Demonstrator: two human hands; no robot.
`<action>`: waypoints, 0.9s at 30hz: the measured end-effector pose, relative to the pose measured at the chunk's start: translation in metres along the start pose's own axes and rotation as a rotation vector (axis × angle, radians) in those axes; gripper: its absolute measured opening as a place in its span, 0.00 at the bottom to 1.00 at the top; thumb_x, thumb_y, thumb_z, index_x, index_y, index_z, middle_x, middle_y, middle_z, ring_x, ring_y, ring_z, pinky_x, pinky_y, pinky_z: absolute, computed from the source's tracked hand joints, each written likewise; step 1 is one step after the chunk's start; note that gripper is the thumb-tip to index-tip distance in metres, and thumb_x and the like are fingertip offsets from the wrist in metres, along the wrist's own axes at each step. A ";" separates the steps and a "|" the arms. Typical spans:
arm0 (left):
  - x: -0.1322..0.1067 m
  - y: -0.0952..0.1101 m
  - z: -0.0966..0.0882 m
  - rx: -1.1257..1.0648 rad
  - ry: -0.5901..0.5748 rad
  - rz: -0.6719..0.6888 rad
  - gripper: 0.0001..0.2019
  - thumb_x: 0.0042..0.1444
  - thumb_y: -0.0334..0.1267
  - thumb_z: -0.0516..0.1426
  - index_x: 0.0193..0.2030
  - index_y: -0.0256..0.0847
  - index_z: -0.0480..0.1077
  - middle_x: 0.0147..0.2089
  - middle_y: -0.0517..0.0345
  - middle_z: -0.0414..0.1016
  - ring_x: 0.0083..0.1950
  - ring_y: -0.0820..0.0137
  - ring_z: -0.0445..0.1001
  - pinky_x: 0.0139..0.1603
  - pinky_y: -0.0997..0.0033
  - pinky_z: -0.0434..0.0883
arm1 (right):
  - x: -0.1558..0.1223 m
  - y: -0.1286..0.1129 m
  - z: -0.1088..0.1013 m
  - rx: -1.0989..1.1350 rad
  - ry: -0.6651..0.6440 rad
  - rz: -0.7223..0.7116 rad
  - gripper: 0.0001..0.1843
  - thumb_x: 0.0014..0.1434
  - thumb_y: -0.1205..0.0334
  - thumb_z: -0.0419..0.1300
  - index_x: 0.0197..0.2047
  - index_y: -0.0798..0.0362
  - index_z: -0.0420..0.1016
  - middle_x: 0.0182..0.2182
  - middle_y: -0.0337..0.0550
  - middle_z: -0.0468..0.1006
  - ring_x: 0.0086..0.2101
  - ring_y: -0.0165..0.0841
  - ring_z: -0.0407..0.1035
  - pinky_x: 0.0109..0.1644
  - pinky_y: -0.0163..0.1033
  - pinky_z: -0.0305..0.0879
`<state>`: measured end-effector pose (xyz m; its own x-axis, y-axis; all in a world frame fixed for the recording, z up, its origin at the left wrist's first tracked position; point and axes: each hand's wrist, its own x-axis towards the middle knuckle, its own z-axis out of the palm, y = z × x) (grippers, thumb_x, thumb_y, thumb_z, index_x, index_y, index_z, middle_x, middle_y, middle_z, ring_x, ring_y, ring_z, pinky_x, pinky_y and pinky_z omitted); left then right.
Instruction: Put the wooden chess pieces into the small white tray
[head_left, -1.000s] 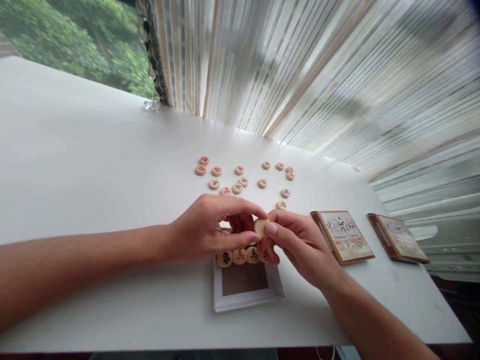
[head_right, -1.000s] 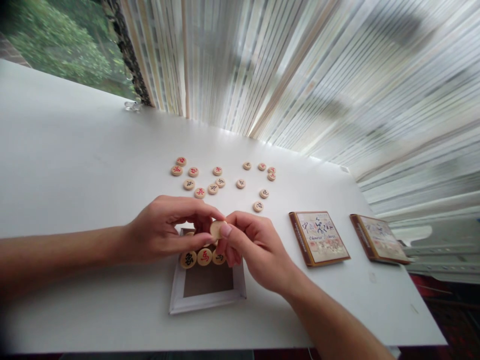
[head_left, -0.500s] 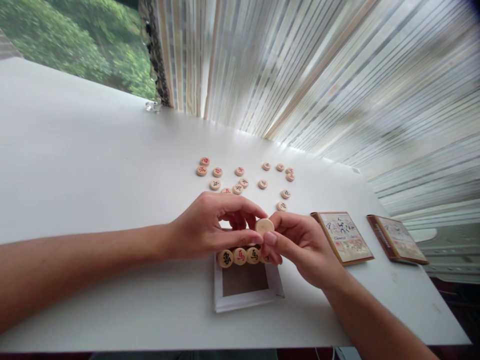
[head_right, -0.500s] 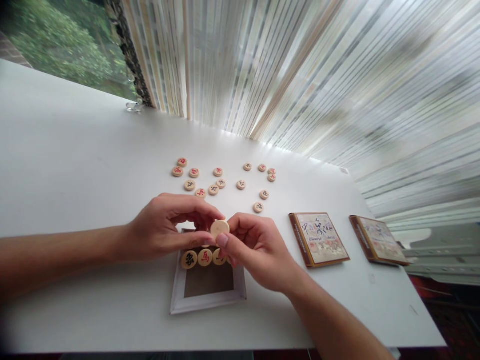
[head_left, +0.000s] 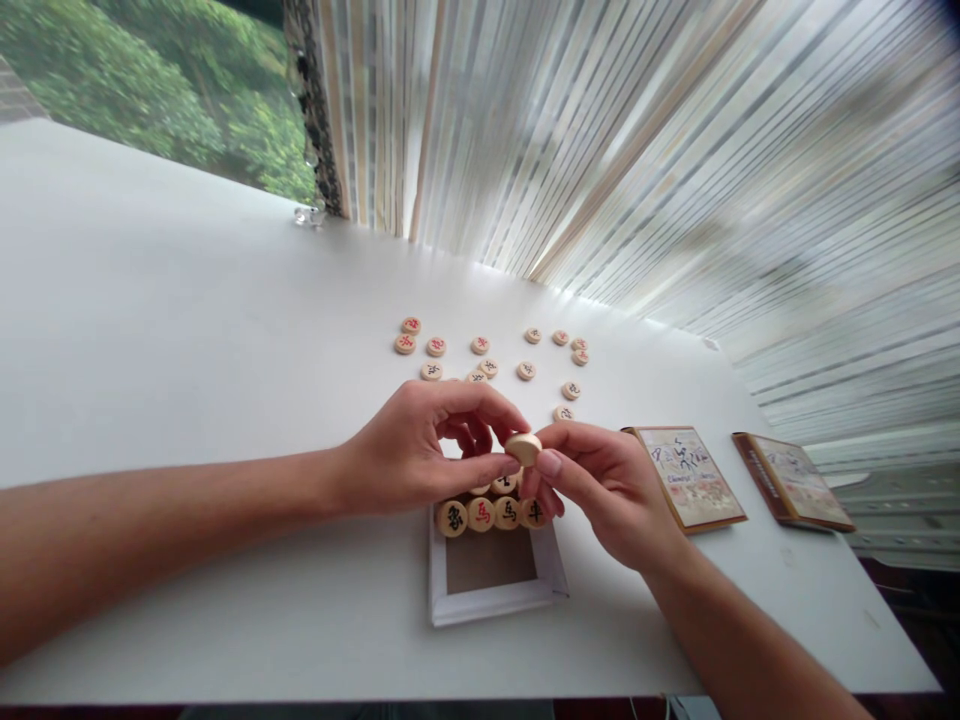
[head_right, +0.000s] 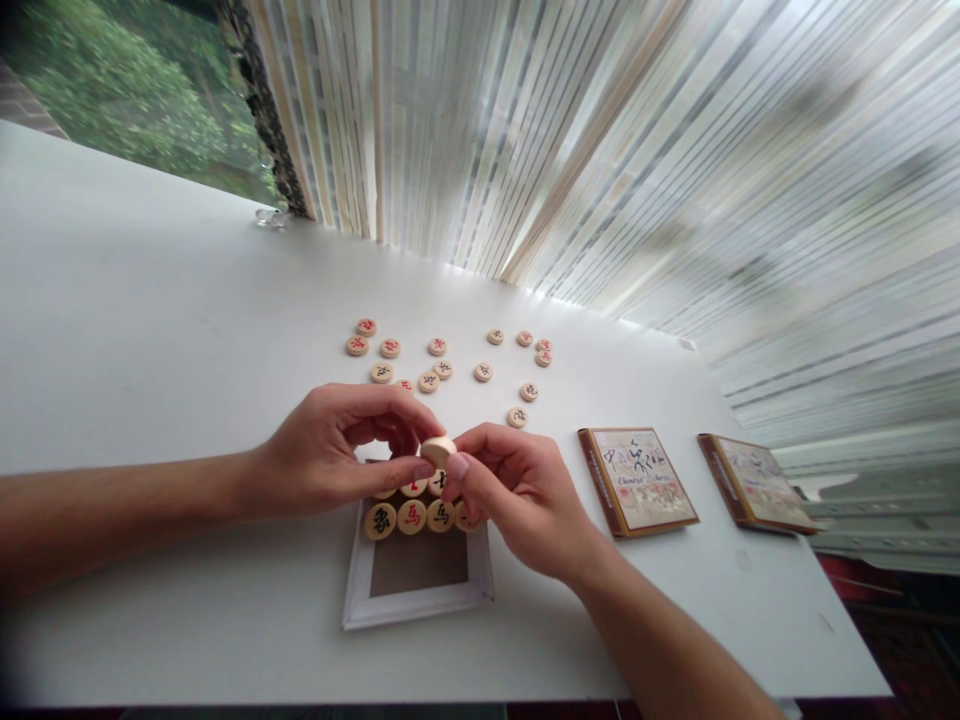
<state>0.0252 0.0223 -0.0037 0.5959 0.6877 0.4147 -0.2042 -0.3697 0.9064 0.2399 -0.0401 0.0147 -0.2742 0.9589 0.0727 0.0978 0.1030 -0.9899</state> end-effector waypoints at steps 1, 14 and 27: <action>0.000 0.000 0.000 0.027 0.005 0.014 0.07 0.59 0.29 0.67 0.44 0.32 0.79 0.36 0.52 0.82 0.33 0.72 0.80 0.33 0.76 0.80 | 0.000 0.000 0.000 -0.032 0.013 -0.018 0.12 0.70 0.54 0.67 0.39 0.55 0.82 0.26 0.41 0.82 0.21 0.26 0.70 0.24 0.31 0.69; -0.005 -0.002 -0.010 0.475 -0.085 0.447 0.05 0.65 0.27 0.64 0.43 0.40 0.81 0.43 0.49 0.83 0.41 0.70 0.83 0.45 0.74 0.81 | -0.005 0.000 -0.007 -0.470 -0.028 -0.229 0.08 0.63 0.62 0.72 0.45 0.52 0.82 0.29 0.40 0.81 0.27 0.31 0.73 0.31 0.37 0.72; 0.006 -0.016 -0.020 0.437 0.095 0.307 0.16 0.52 0.18 0.56 0.43 0.37 0.77 0.39 0.54 0.79 0.36 0.71 0.75 0.34 0.74 0.75 | -0.012 -0.014 0.007 -0.675 -0.244 -0.422 0.12 0.59 0.71 0.70 0.47 0.53 0.79 0.36 0.44 0.79 0.37 0.36 0.69 0.42 0.41 0.70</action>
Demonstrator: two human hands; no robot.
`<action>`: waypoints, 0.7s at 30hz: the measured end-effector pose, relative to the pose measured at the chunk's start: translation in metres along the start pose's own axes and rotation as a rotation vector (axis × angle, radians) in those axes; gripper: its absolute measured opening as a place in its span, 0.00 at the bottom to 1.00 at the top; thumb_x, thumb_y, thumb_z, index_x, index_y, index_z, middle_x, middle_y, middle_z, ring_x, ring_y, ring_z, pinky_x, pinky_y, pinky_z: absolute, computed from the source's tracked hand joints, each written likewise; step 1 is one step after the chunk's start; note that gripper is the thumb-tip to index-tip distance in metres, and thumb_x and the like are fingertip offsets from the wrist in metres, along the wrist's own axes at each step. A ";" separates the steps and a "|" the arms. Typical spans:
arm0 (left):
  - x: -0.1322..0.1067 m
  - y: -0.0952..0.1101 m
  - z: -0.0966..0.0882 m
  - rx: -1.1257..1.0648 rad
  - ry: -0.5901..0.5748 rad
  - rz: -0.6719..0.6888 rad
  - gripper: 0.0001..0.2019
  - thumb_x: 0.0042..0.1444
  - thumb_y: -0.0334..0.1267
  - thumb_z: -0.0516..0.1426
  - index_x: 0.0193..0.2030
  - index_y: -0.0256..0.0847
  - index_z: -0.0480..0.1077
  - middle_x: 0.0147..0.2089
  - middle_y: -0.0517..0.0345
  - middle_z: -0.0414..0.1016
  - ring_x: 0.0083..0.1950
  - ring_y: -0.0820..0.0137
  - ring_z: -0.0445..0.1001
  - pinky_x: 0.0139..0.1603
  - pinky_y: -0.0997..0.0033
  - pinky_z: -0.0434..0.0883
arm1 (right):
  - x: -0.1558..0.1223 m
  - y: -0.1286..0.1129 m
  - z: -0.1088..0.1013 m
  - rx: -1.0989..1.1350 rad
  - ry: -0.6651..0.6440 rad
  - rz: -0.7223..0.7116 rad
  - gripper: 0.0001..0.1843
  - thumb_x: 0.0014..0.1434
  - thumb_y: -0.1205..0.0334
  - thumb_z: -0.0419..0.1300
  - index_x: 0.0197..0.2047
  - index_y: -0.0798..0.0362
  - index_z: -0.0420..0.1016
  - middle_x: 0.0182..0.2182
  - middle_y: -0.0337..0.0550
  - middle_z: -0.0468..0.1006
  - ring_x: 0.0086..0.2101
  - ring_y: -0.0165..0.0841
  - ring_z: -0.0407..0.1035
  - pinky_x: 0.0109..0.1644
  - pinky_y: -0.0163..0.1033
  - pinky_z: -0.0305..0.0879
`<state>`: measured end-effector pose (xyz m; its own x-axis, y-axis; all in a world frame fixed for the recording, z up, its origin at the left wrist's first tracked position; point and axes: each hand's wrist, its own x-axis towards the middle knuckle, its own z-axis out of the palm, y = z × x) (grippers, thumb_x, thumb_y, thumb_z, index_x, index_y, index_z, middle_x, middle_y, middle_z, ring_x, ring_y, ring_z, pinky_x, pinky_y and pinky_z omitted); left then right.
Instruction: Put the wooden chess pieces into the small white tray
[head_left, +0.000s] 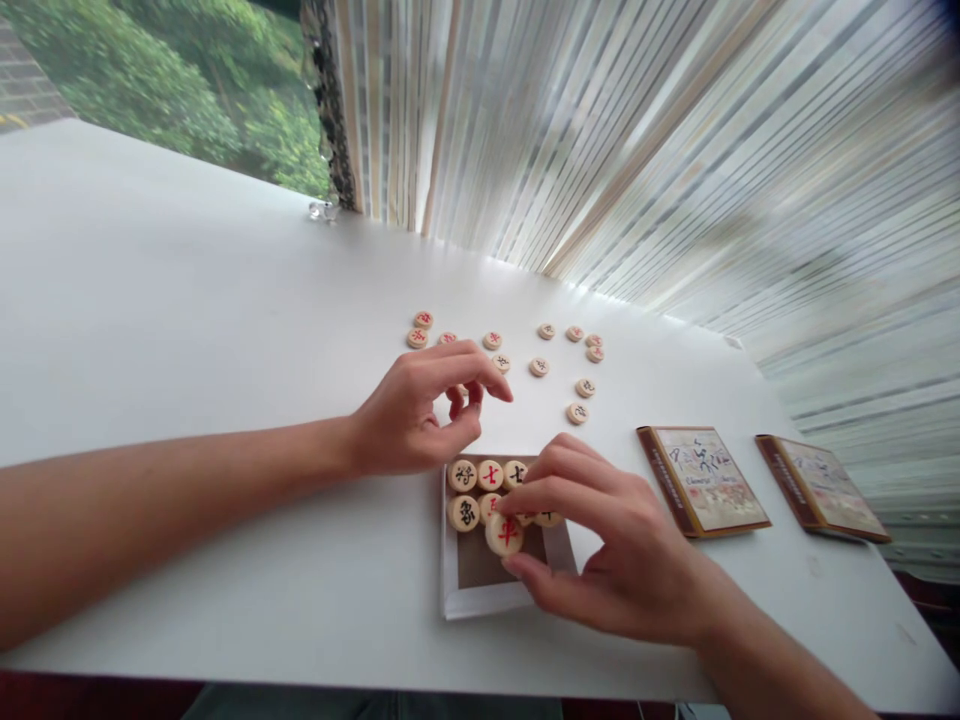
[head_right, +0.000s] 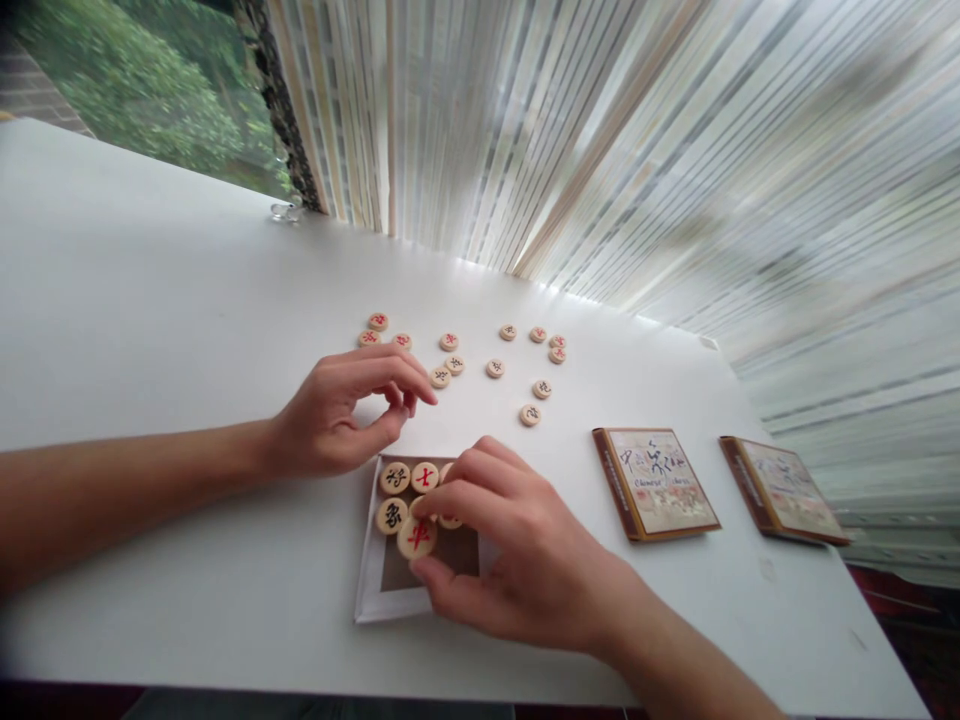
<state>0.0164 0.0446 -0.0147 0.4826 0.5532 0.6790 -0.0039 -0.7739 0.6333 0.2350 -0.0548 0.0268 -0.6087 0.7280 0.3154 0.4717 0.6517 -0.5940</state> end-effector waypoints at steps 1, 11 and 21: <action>0.000 -0.002 0.000 0.009 0.007 0.002 0.15 0.52 0.18 0.56 0.42 0.37 0.77 0.39 0.54 0.79 0.35 0.72 0.75 0.34 0.74 0.75 | 0.000 -0.002 0.003 0.005 -0.034 -0.020 0.13 0.59 0.71 0.69 0.47 0.53 0.79 0.37 0.45 0.79 0.38 0.37 0.68 0.42 0.40 0.70; -0.003 -0.007 0.001 -0.005 -0.021 0.073 0.15 0.53 0.17 0.55 0.41 0.36 0.78 0.38 0.53 0.79 0.34 0.72 0.74 0.34 0.72 0.74 | -0.003 -0.002 0.020 -0.065 -0.156 -0.072 0.06 0.67 0.67 0.66 0.48 0.54 0.81 0.40 0.46 0.82 0.41 0.38 0.69 0.50 0.43 0.68; -0.001 -0.005 0.001 -0.008 -0.024 0.088 0.15 0.52 0.17 0.54 0.40 0.35 0.78 0.38 0.53 0.79 0.34 0.71 0.74 0.32 0.72 0.71 | -0.006 -0.004 0.023 -0.146 -0.162 -0.130 0.06 0.71 0.68 0.65 0.48 0.55 0.83 0.35 0.44 0.80 0.38 0.38 0.68 0.44 0.44 0.64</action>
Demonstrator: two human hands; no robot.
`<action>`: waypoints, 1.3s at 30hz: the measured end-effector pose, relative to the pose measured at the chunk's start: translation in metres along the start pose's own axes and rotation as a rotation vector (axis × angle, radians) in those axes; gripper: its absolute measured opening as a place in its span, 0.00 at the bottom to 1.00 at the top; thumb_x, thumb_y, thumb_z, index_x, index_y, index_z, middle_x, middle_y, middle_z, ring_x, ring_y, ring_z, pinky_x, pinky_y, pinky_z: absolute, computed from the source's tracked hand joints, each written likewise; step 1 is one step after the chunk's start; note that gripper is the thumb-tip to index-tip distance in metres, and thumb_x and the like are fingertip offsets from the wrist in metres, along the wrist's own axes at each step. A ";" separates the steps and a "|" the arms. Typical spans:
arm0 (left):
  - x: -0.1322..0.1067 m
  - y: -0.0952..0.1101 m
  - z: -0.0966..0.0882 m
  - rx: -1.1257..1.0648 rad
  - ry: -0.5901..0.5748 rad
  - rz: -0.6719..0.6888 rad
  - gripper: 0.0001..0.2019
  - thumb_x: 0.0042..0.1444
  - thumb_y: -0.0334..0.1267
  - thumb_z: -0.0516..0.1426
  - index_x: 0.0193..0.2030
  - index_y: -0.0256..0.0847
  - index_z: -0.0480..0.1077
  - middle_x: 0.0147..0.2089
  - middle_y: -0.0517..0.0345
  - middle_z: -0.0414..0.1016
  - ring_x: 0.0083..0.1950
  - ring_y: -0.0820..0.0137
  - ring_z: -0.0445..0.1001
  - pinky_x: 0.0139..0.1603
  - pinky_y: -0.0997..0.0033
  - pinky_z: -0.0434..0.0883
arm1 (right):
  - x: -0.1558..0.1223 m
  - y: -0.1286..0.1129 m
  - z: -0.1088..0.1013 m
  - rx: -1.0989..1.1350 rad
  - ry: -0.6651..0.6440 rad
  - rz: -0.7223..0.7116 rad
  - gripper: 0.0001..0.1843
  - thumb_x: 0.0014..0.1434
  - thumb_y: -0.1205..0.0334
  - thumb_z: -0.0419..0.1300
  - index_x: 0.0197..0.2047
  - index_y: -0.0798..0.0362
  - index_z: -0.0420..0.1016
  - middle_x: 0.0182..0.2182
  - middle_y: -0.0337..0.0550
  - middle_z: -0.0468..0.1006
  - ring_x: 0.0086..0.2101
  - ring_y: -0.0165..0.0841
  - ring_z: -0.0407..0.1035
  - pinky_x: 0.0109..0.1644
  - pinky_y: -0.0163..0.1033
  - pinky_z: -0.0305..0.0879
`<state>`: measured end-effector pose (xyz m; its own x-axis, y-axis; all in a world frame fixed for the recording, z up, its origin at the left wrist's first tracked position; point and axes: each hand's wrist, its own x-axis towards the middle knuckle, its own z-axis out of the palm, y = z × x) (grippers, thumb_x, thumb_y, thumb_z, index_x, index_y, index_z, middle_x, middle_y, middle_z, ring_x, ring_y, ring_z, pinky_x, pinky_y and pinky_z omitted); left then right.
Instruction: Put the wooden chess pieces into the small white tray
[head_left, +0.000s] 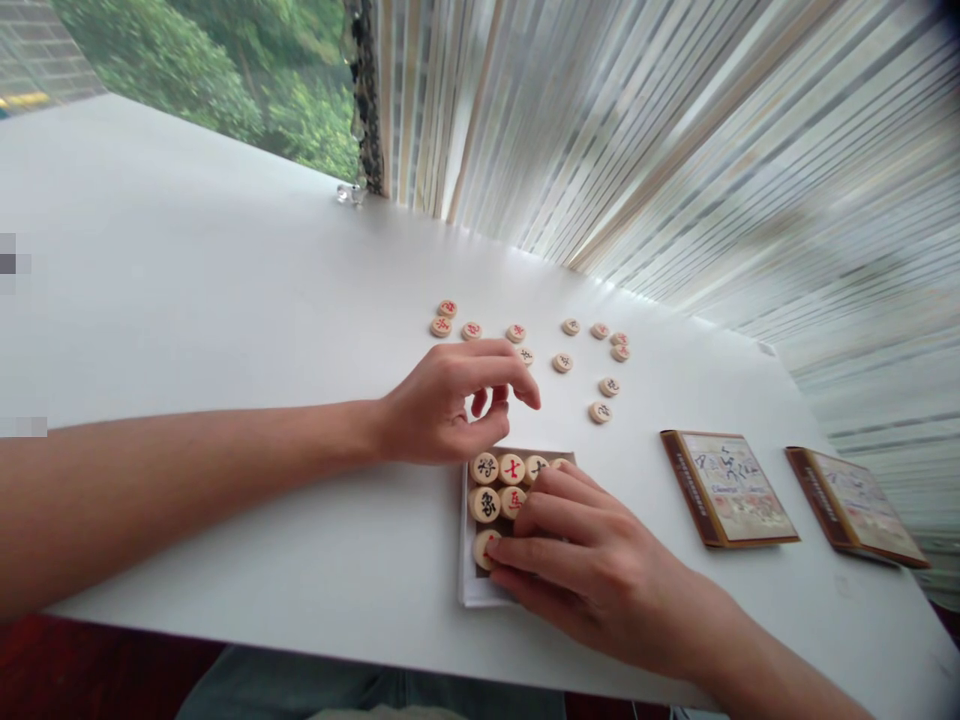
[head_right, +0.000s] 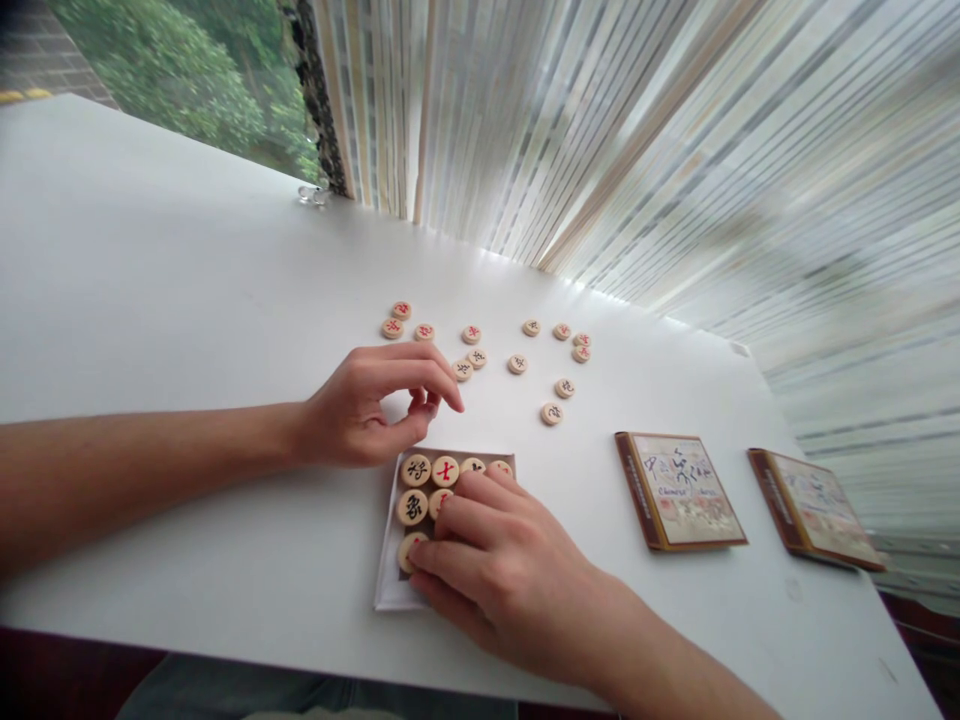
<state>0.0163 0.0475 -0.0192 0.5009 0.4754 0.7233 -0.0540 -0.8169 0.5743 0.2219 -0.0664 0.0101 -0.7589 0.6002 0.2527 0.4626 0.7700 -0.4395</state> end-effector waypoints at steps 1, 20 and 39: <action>0.000 0.000 0.000 -0.001 -0.002 0.000 0.15 0.52 0.17 0.54 0.40 0.34 0.78 0.38 0.52 0.79 0.34 0.71 0.74 0.32 0.72 0.71 | 0.000 0.000 0.000 -0.011 0.000 -0.003 0.06 0.71 0.68 0.64 0.48 0.55 0.84 0.35 0.45 0.80 0.38 0.38 0.68 0.44 0.45 0.63; 0.000 -0.002 0.001 0.009 -0.009 -0.001 0.16 0.52 0.17 0.55 0.40 0.36 0.79 0.37 0.54 0.79 0.34 0.71 0.75 0.32 0.72 0.70 | 0.003 -0.002 0.003 -0.075 0.032 -0.038 0.06 0.72 0.68 0.64 0.47 0.58 0.84 0.34 0.46 0.81 0.36 0.37 0.67 0.43 0.44 0.64; 0.001 0.000 -0.002 0.024 0.015 -0.069 0.14 0.53 0.18 0.56 0.39 0.38 0.79 0.38 0.55 0.81 0.34 0.72 0.76 0.32 0.73 0.73 | -0.007 0.040 -0.029 -0.045 0.536 0.197 0.05 0.64 0.70 0.69 0.38 0.50 0.83 0.28 0.40 0.80 0.28 0.33 0.70 0.32 0.42 0.66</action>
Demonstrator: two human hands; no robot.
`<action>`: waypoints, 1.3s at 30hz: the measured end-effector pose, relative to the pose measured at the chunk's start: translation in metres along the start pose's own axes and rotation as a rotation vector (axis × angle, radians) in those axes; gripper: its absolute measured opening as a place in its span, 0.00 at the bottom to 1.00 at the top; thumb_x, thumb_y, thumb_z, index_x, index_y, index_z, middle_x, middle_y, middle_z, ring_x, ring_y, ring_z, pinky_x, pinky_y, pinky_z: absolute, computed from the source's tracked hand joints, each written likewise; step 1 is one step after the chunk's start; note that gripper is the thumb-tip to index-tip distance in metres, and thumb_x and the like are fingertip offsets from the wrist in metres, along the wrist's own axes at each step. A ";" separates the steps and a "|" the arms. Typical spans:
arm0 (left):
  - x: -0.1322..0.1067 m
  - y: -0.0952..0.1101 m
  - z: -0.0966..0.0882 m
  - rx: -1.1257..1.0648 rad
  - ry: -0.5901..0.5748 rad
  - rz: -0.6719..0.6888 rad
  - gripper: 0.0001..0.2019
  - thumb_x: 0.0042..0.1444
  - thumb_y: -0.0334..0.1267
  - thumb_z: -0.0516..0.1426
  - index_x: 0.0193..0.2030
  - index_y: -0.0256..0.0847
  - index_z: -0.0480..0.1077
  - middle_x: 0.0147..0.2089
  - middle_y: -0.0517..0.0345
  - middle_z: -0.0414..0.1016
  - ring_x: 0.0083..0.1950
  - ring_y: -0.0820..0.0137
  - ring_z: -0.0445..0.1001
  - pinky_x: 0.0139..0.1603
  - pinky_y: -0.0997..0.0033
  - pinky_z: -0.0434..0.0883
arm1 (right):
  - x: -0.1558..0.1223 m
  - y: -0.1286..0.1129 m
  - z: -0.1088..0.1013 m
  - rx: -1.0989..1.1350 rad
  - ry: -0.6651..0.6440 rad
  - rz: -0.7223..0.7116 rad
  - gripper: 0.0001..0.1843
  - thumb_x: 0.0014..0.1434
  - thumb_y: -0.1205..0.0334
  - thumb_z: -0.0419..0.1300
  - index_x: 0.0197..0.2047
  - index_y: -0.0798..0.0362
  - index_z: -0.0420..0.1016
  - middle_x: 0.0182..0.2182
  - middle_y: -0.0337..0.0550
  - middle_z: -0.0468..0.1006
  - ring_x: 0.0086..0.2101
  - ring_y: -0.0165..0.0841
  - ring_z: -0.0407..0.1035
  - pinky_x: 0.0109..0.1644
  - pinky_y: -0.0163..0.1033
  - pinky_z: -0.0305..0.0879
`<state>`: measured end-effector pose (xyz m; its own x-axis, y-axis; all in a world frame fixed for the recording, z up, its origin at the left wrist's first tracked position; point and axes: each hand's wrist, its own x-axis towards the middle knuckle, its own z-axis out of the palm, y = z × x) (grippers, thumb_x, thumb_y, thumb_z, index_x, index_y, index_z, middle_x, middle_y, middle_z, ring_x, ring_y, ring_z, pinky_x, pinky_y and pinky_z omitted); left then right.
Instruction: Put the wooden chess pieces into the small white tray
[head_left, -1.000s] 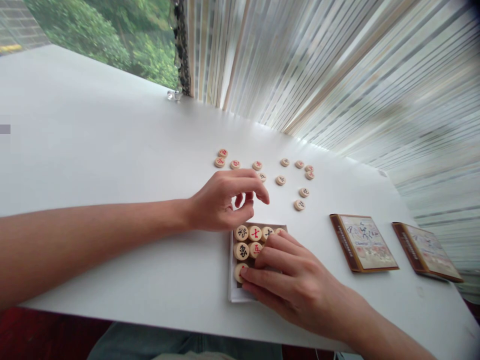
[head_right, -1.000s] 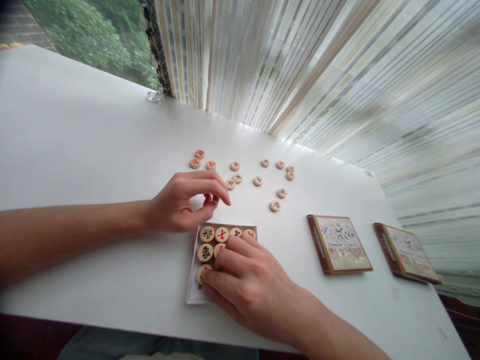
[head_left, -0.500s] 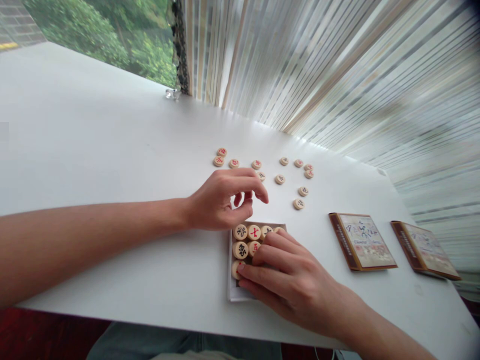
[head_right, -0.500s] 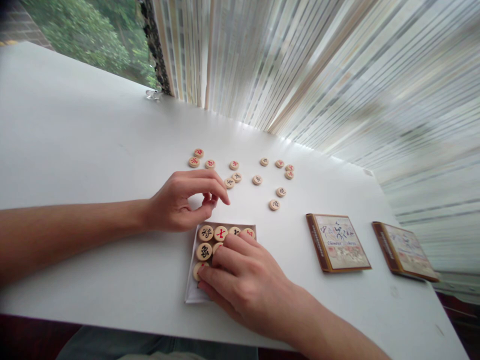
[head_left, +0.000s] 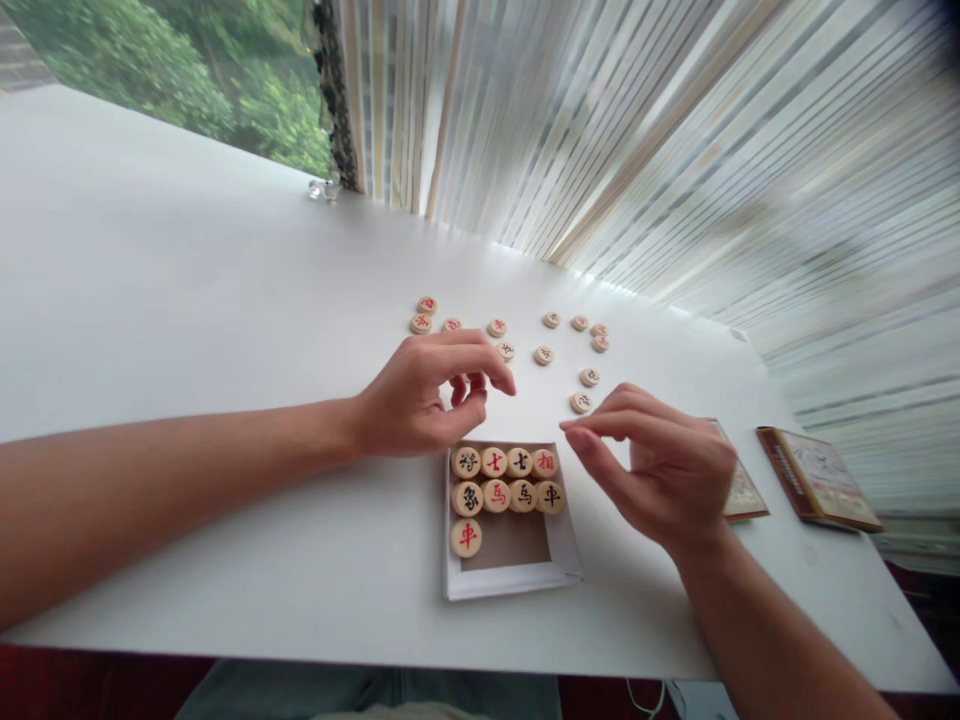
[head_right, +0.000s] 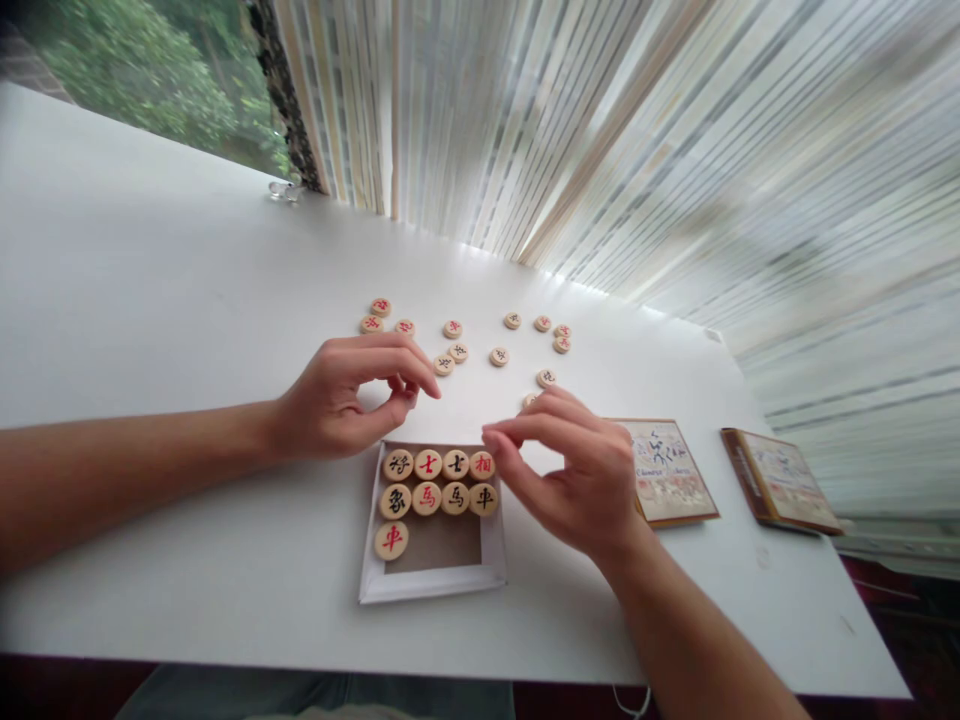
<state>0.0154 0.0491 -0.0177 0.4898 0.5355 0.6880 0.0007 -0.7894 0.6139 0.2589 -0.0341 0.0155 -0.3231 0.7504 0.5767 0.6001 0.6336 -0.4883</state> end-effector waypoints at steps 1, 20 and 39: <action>0.000 0.000 0.000 -0.004 0.007 -0.014 0.14 0.53 0.19 0.56 0.39 0.38 0.79 0.37 0.55 0.81 0.34 0.72 0.76 0.33 0.74 0.74 | 0.000 0.007 0.001 -0.014 0.059 0.075 0.06 0.65 0.68 0.69 0.35 0.50 0.83 0.27 0.40 0.80 0.27 0.33 0.69 0.31 0.42 0.64; 0.015 -0.042 -0.040 0.018 0.314 -0.416 0.09 0.62 0.37 0.61 0.46 0.37 0.80 0.38 0.54 0.82 0.36 0.68 0.81 0.35 0.73 0.79 | 0.005 0.072 0.001 -0.019 0.425 0.557 0.17 0.66 0.51 0.64 0.53 0.51 0.79 0.53 0.54 0.84 0.51 0.48 0.78 0.53 0.55 0.72; 0.021 -0.059 -0.055 0.432 0.252 -0.416 0.10 0.57 0.33 0.59 0.43 0.40 0.81 0.43 0.53 0.85 0.41 0.64 0.81 0.43 0.66 0.76 | -0.004 0.070 0.015 -0.187 0.121 0.458 0.17 0.67 0.53 0.60 0.54 0.51 0.79 0.55 0.56 0.79 0.54 0.51 0.75 0.40 0.49 0.75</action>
<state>-0.0217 0.1235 -0.0180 0.1531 0.8350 0.5285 0.5225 -0.5223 0.6739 0.2916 0.0100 -0.0305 0.0842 0.9093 0.4076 0.7845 0.1917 -0.5897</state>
